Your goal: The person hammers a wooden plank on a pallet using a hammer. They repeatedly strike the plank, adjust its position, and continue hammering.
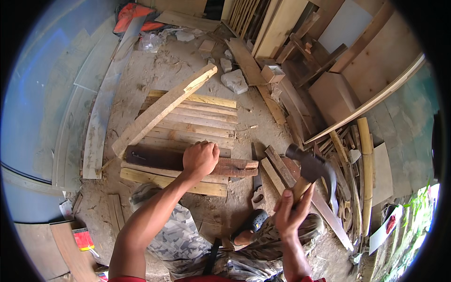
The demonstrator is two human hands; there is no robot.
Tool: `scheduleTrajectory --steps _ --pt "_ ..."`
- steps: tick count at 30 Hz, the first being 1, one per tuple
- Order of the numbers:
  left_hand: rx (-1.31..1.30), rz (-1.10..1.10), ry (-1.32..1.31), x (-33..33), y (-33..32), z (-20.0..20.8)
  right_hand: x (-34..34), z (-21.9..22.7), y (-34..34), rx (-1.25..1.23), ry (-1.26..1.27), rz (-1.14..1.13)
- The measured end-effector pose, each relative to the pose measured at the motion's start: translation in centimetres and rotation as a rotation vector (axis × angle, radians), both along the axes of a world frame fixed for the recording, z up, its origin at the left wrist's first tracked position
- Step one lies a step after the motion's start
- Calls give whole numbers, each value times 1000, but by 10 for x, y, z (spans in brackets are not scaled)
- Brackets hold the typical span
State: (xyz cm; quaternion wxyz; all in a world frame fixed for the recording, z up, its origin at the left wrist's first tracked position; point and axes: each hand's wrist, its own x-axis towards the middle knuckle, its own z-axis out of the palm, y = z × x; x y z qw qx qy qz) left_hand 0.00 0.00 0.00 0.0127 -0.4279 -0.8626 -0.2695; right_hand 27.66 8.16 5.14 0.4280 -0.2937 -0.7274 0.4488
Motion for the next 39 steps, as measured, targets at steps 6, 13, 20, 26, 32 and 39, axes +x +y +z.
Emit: scheduleTrajectory --steps 6,13,20,26,32,39 --pt "-7 26 -1 1 -4 1 -14 37 5 -73 -729 212" --pt "12 21 55 -2 -1 2 -15 72 -6 -131 38 -74" --pt "-30 18 -3 4 -1 4 -6 0 1 105 -573 101" --pt "14 19 -4 -2 -2 -1 7 18 0 143 -66 -90" --pt "-27 24 -58 2 2 7 -2 -30 4 294 -502 130" --pt "-48 14 -73 -2 0 7 7 0 -12 -22 -132 -38"
